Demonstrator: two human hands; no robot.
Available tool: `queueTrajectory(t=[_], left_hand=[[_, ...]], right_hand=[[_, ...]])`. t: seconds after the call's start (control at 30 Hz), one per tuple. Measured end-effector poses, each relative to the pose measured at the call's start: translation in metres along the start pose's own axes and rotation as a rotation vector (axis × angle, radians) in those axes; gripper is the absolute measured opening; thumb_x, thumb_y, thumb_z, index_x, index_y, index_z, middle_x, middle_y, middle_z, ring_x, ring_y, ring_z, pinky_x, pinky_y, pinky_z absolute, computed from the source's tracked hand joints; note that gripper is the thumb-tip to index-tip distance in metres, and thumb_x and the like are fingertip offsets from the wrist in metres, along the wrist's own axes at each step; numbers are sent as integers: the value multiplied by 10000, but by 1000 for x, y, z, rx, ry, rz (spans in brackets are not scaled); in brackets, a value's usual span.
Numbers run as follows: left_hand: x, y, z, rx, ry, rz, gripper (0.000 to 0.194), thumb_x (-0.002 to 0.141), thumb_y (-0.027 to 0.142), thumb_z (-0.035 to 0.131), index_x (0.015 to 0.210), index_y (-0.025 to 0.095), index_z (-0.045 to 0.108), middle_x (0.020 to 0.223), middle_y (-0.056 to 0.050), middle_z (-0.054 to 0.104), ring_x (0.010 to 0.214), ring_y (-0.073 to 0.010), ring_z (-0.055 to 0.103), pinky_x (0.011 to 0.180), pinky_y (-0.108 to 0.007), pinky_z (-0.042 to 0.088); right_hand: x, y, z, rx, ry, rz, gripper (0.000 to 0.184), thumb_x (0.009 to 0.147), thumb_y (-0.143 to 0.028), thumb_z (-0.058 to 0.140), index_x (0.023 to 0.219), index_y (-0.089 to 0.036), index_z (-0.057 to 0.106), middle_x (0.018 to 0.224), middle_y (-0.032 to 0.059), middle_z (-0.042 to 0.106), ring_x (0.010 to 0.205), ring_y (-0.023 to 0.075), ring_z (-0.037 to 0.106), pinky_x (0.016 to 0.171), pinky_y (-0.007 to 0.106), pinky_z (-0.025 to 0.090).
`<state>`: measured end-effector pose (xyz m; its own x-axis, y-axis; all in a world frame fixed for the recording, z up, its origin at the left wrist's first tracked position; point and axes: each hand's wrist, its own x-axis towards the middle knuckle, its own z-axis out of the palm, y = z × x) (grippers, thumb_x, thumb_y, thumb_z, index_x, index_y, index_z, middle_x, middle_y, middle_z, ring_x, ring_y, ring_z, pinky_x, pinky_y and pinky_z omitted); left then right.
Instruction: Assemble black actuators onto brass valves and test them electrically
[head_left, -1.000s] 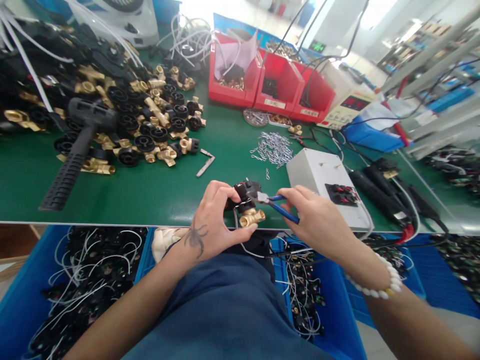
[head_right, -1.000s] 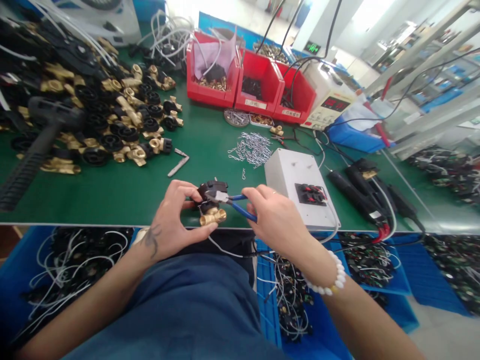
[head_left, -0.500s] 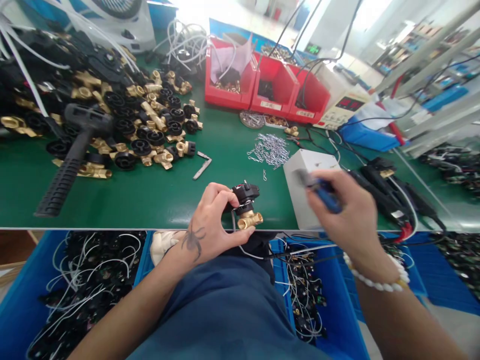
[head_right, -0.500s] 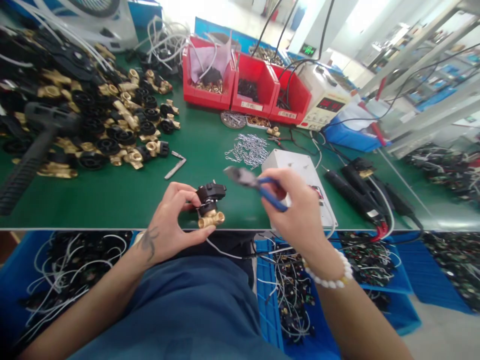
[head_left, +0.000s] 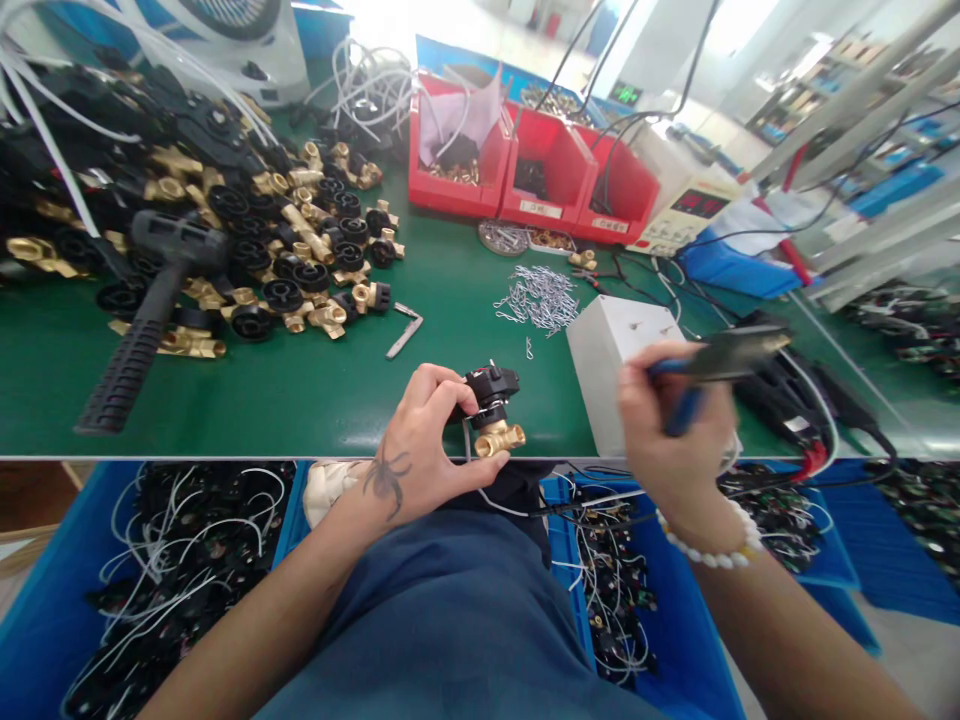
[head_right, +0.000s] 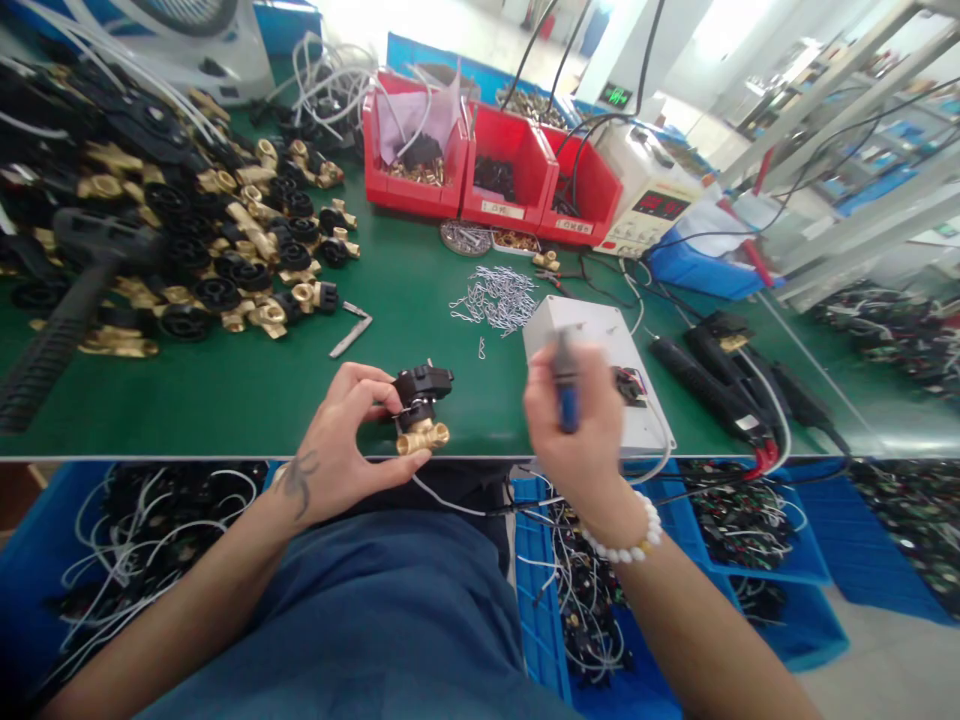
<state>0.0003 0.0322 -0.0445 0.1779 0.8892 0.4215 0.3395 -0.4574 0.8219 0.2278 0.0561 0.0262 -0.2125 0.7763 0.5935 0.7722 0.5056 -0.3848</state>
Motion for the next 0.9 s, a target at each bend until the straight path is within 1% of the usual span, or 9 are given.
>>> queueTrajectory(t=[0.1, 0.17, 0.3, 0.47, 0.5, 0.63, 0.7, 0.8, 0.9], left_hand=[[-1, 0, 0, 10, -2, -15, 336, 710, 235, 803, 930, 192, 553, 1072, -68, 531, 1010, -228, 573, 844, -419, 586], [-1, -1, 1, 4, 11, -23, 344, 713, 239, 802, 934, 193, 543, 1083, -71, 530, 1015, -230, 576, 842, -420, 586], [-2, -2, 4, -6, 62, -30, 441, 696, 245, 817, 1015, 201, 515, 1084, -63, 533, 1002, -234, 584, 842, -438, 583], [-1, -3, 4, 16, 39, -15, 413, 702, 245, 815, 985, 203, 517, 1081, -62, 541, 1020, -238, 586, 878, -452, 576], [-1, -2, 4, 14, 35, -20, 411, 703, 247, 815, 983, 202, 517, 1084, -64, 542, 1017, -238, 587, 876, -451, 577], [-1, -2, 2, 4, 34, -18, 427, 700, 247, 818, 996, 206, 514, 1090, -65, 548, 1018, -237, 588, 881, -450, 579], [0, -2, 2, 19, 26, -9, 412, 699, 247, 819, 975, 211, 516, 1089, -65, 553, 1032, -243, 588, 902, -457, 575], [1, -1, 3, 56, 3, -1, 389, 693, 241, 817, 942, 215, 519, 1093, -73, 561, 1059, -258, 585, 921, -467, 571], [2, 0, 3, 63, -3, 0, 383, 697, 233, 812, 934, 223, 510, 1095, -71, 566, 1070, -258, 584, 913, -456, 575]], right_hand=[[-1, -1, -2, -101, -446, -114, 167, 910, -178, 509, 1017, -211, 632, 713, 16, 588, 578, 161, 532, 535, 296, 398], [-1, -2, -5, -105, -331, -97, 137, 904, -166, 544, 991, -215, 639, 760, 18, 615, 626, 157, 557, 584, 292, 428], [-3, 0, -5, -16, 189, -1, 89, 921, -192, 585, 1004, -224, 596, 872, 24, 619, 735, 157, 590, 667, 287, 470], [-4, 1, 1, -189, -491, -148, 154, 861, -107, 526, 937, -207, 616, 758, 28, 608, 651, 167, 574, 581, 292, 431], [-3, 1, 0, -187, -459, -134, 154, 877, -115, 526, 956, -211, 618, 784, 31, 622, 669, 168, 584, 595, 294, 443], [-6, -1, 0, -64, 128, -26, 92, 942, -191, 550, 1015, -237, 580, 870, 20, 620, 725, 159, 595, 654, 295, 469], [-7, -1, 1, -89, 10, -91, 98, 920, -156, 526, 971, -221, 578, 815, 23, 601, 680, 159, 574, 610, 290, 438], [-4, -3, -1, -197, -496, -232, 172, 862, -83, 493, 919, -200, 606, 741, 33, 596, 621, 161, 549, 561, 294, 397], [0, -5, -7, -140, -315, -160, 142, 903, -123, 527, 972, -214, 610, 820, 35, 627, 699, 169, 586, 624, 301, 451]])
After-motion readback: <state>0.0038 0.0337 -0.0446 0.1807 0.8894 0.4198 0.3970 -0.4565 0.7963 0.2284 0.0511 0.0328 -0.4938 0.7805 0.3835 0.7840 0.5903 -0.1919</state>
